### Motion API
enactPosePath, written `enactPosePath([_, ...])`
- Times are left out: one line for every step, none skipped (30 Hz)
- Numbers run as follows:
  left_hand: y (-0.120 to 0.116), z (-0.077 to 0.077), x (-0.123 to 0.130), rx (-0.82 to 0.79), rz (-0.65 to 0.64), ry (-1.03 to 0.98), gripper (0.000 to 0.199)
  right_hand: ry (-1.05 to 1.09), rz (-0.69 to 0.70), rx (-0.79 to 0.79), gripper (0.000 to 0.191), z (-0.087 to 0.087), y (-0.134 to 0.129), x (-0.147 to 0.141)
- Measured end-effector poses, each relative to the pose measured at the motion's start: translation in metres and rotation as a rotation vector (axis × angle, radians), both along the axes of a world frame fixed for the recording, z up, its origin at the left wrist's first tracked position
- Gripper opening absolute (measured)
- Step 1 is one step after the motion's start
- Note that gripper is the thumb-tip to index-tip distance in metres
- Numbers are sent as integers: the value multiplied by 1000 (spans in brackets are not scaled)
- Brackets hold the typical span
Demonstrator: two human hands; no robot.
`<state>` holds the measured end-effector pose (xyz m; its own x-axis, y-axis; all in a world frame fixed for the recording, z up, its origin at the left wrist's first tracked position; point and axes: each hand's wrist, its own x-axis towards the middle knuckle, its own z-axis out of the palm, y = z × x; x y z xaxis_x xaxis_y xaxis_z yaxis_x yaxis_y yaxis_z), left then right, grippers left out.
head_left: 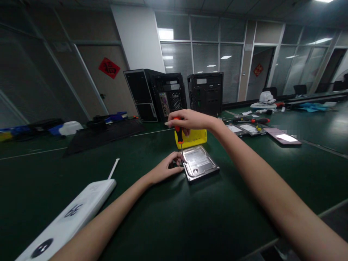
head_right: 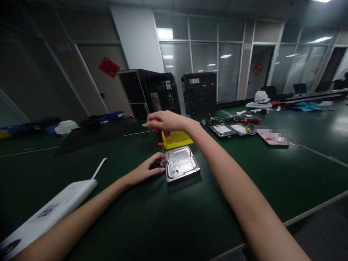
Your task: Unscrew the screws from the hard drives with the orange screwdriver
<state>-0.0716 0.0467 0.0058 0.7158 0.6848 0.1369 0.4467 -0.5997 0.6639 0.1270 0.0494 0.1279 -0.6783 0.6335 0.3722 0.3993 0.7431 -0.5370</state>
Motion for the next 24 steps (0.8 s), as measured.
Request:
enactPosePath([0, 0, 0, 3, 0, 2, 30, 1, -7, 10, 26, -1, 1, 0])
enactPosePath([0, 0, 0, 8, 0, 3, 30, 3, -12, 18, 29, -1, 1, 0])
enactPosePath([0, 0, 0, 14, 1, 3, 29, 8, -17, 26, 32, -1, 1, 1])
enactPosePath([0, 0, 0, 20, 2, 4, 29, 14, -22, 31, 35, -1, 1, 1])
enactPosePath([0, 0, 0, 25, 3, 4, 29, 14, -20, 33, 36, 0, 0, 1])
enactPosePath([0, -1, 0, 26, 4, 5, 28, 9, -12, 34, 37, 0, 0, 2])
enactPosePath([0, -1, 0, 26, 4, 5, 28, 0, -5, 34, 37, 1, -1, 2])
enactPosePath([0, -1, 0, 24, 4, 6, 29, -14, 1, 38, 36, 2, -2, 2])
enactPosePath([0, -1, 0, 21, 3, 5, 29, -30, 6, 47, 34, 2, -2, 2])
enactPosePath([1, -1, 0, 21, 0, 2, 29, -43, 6, 63, 32, 2, -3, 3])
enactPosePath([1, -1, 0, 22, -3, -3, 29, -51, 1, 83, 30, 2, -3, 3])
enactPosePath([1, -1, 0, 24, -7, -7, 29, -54, -9, 108, 29, 2, -3, 3])
enactPosePath([1, -1, 0, 26, -10, -10, 29, -56, -16, 135, 28, 2, -3, 3])
enactPosePath([1, -1, 0, 27, -13, -11, 29, -55, -19, 163, 27, 2, -2, 3])
enactPosePath([1, -1, 0, 25, -14, -11, 29, -55, -20, 188, 27, 2, -2, 3])
enactPosePath([1, 0, -1, 22, -13, -8, 28, -56, -18, 208, 28, 1, -1, 3])
enactPosePath([0, 0, -1, 19, -10, -5, 28, -61, -13, 223, 29, 1, -1, 2])
enactPosePath([0, 0, -1, 17, -6, -2, 29, -66, -9, 231, 31, 1, 0, 1])
enactPosePath([0, 0, -1, 15, -2, 0, 29, -70, -9, 230, 34, 1, 0, 1])
enactPosePath([0, 0, -1, 15, 0, 2, 29, -68, -14, 222, 37, 1, 0, 0])
enactPosePath([0, -1, -1, 14, 1, 5, 29, -59, -28, 205, 40, 1, 0, 0])
enactPosePath([1, -1, -1, 15, 0, 6, 29, -47, -46, 181, 41, 1, -1, -1])
enactPosePath([1, -1, -1, 18, -2, 5, 29, -36, -63, 155, 42, 1, -1, -1])
enactPosePath([1, -1, -1, 20, -4, 4, 28, -30, -77, 131, 40, 0, -1, -1])
